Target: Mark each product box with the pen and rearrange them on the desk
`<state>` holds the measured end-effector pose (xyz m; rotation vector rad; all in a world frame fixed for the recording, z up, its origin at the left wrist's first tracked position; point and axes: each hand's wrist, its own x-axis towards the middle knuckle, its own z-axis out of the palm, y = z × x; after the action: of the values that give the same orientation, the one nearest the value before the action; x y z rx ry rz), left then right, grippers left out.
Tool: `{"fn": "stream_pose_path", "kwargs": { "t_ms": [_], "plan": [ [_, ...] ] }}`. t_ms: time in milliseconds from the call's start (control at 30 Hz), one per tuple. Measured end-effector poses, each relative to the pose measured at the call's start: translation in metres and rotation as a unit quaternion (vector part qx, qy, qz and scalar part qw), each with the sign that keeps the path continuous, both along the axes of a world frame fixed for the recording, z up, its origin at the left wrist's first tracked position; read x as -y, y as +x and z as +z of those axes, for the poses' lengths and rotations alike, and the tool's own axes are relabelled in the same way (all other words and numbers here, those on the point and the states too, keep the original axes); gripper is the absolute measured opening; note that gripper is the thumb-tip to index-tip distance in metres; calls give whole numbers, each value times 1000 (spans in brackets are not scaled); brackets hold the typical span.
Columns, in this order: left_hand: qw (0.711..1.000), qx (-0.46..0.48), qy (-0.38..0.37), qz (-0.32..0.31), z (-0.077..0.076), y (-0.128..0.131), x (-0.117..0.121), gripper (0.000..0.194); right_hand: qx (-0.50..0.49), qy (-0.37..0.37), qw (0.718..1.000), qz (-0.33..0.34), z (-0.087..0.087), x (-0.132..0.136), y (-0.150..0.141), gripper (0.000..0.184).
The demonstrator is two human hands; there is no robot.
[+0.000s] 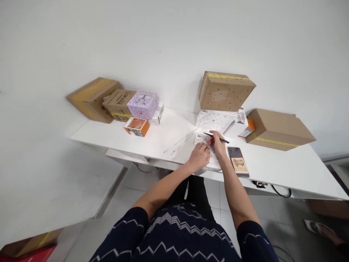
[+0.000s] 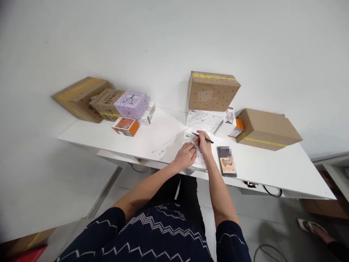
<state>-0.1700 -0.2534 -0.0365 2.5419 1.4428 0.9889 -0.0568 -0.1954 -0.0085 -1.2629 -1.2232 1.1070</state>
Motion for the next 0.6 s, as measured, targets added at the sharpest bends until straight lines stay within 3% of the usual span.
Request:
{"fn": "stream_pose_path", "kwargs": {
  "t_ms": [100, 300, 600],
  "plan": [
    [1000, -7, 2, 6, 1, 0, 0, 24, 23, 11, 999, 32, -4, -1, 3, 27],
    [1000, 22, -15, -2, 1, 1, 0, 24, 111, 60, 992, -4, -14, 3, 1, 12],
    [999, 38, -28, 0, -1, 2, -2, 22, 159, 92, 983, 1, -10, 4, -2, 12]
  ]
}}
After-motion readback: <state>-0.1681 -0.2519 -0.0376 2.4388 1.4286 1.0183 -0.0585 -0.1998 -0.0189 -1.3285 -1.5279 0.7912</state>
